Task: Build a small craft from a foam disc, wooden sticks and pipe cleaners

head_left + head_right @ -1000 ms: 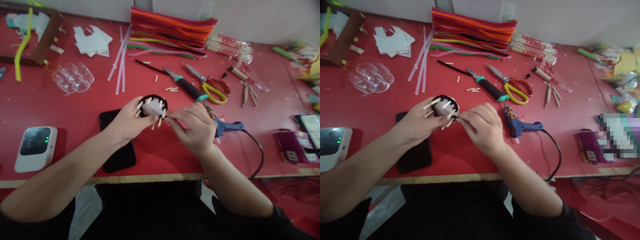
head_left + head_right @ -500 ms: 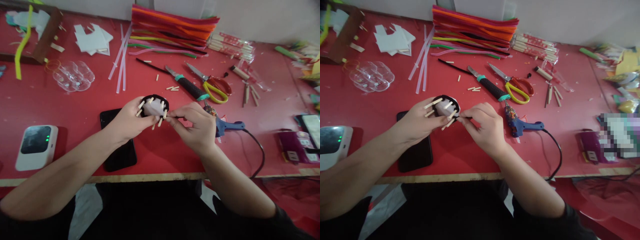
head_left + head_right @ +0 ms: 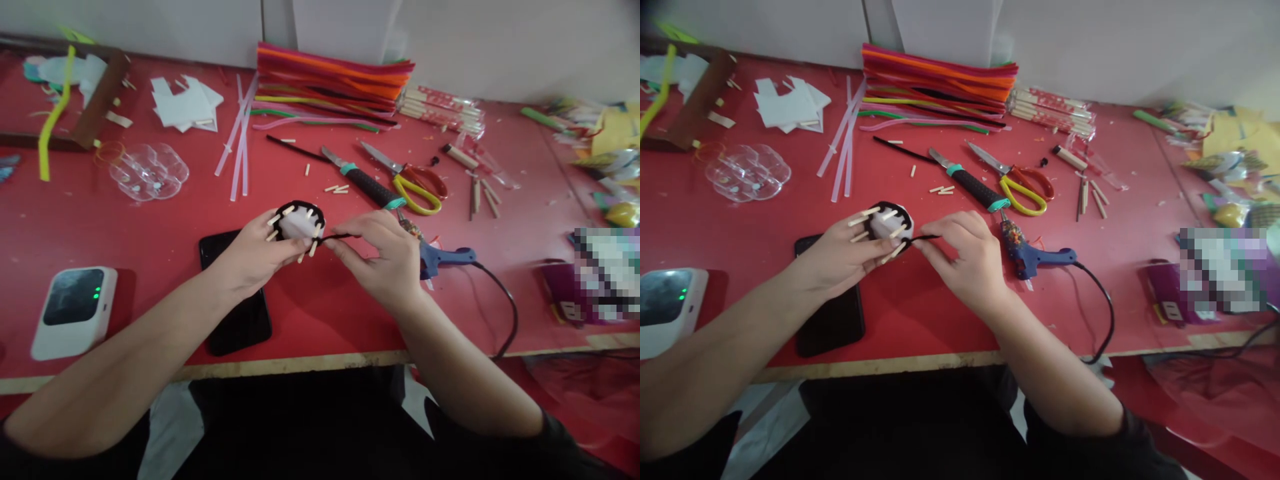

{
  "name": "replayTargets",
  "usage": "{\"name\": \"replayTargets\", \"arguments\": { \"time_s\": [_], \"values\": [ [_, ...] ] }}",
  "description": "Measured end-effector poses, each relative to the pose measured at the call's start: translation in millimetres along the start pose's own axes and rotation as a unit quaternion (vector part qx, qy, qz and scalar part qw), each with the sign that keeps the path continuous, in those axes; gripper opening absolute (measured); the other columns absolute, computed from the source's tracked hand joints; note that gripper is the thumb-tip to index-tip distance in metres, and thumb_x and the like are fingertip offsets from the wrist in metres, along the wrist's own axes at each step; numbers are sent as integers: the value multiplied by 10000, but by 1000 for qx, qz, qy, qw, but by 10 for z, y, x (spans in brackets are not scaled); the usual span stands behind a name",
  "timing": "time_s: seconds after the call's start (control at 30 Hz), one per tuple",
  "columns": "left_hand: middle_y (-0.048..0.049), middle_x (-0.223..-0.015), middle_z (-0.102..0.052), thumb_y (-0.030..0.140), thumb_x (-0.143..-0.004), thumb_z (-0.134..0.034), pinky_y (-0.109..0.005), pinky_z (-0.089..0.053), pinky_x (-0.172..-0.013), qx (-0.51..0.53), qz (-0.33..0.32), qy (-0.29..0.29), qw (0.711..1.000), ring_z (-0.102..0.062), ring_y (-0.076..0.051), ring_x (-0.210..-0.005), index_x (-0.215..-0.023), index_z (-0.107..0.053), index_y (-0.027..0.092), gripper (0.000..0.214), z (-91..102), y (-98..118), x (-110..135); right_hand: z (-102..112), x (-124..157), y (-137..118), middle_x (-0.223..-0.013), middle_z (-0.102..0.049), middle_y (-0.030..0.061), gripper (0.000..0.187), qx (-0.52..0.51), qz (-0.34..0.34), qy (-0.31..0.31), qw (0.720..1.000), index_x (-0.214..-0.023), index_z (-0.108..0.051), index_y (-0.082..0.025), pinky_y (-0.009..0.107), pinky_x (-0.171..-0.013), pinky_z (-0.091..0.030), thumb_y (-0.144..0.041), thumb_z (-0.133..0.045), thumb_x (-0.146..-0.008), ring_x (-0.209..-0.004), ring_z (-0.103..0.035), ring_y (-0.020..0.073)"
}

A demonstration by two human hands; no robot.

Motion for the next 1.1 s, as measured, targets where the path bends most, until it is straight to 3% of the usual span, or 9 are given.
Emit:
{"name": "replayTargets", "arguments": {
  "time_s": [0.17, 0.3, 0.4, 0.47, 0.57, 0.73, 0.87, 1.0, 1.1],
  "values": [
    [-23, -857, -736, -76, -672, -773, -370, -582, -893, 90, 30, 34, 995, -716, -158, -824, -831, -682, 138, 282, 50, -35, -27, 451, 37, 95, -1202, -717, 105, 363, 101, -43, 3, 994, -1236, -680, -268, 527, -1023, -536, -363, -748, -892, -1164, -666, 326],
    [-39, -869, -749, -91, -734, -736, -366, -595, -925, 103, 50, 59, 992, -724, -149, -833, -830, -707, 117, 231, 92, -31, -19, 970, 312, 672, -1254, -685, 157, 394, 197, -143, 3, 970, -1315, -635, -246, 579, -1037, -530, -269, -621, -922, -1215, -644, 378],
    [-44, -830, -752, -109, -771, -689, -326, -614, -882, 108, 51, 62, 991, -723, -138, -803, -792, -734, 103, 218, 76, 0, -3, 908, 620, 1204, -1315, -665, 225, 562, 251, -173, -156, 939, -1373, -593, -144, 632, -1060, -498, -194, -564, -813, -1262, -617, 442],
    [-41, -786, -746, -121, -782, -665, -313, -625, -857, 110, 53, 65, 990, -717, -130, -770, -752, -737, 101, 235, 60, 15, 9, 874, 820, 1468, -1282, -694, 197, 592, 234, -208, -216, 925, -1364, -601, -152, 570, -1029, -542, -166, -536, -776, -1205, -667, 393],
    [-40, -756, -741, -128, -790, -654, -301, -630, -841, 109, 57, 73, 990, -709, -122, -742, -722, -737, 97, 249, 48, 18, 20, 927, 984, 1644, -1235, -729, 139, 578, 219, -240, -224, 919, -1299, -645, -198, 468, -995, -574, -127, -512, -742, -1115, -714, 320],
    [-43, -761, -740, -127, -791, -655, -311, -633, -856, 112, 62, 76, 989, -712, -124, -748, -719, -727, 94, 244, 49, 3, 18, 1177, 1078, 1898, -1179, -742, 140, 563, 224, -250, -218, 916, -1192, -675, -210, 407, -1021, -550, -91, -506, -668, -1133, -708, 305],
    [-43, -785, -741, -127, -806, -629, -281, -635, -821, 111, 64, 74, 989, -713, -118, -759, -739, -712, 94, 246, 50, -7, 21, 1375, 958, 2038, -1244, -715, 144, 581, 214, -233, -234, 919, -1170, -685, -205, 372, -1073, -509, -83, -484, -639, -1220, -673, 277],
    [-31, -797, -736, -115, -817, -628, -262, -634, -810, 106, 62, 77, 989, -703, -105, -755, -774, -706, 105, 237, 60, -4, 16, 1423, 481, 1859, -1241, -718, 130, 495, 264, -185, -193, 927, -1195, -690, -213, 405, -1038, -506, -135, -465, -761, -1176, -678, 270],
    [-35, -812, -737, -107, -810, -645, -274, -631, -829, 110, 61, 81, 989, -698, -106, -753, -781, -709, 102, 221, 65, 0, 14, 1152, 64, 1805, -1130, -746, 165, 381, 279, -165, -189, 927, -1192, -697, -164, 410, -899, -517, -265, -491, -888, -973, -692, 266]
  ]
}}
Point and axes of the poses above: each hand's wrist, its own x-axis away from the middle knuckle, its own z-axis out of the back of the hand, y = z × x, the point moved 10 cm from there along -x, towards the middle knuckle
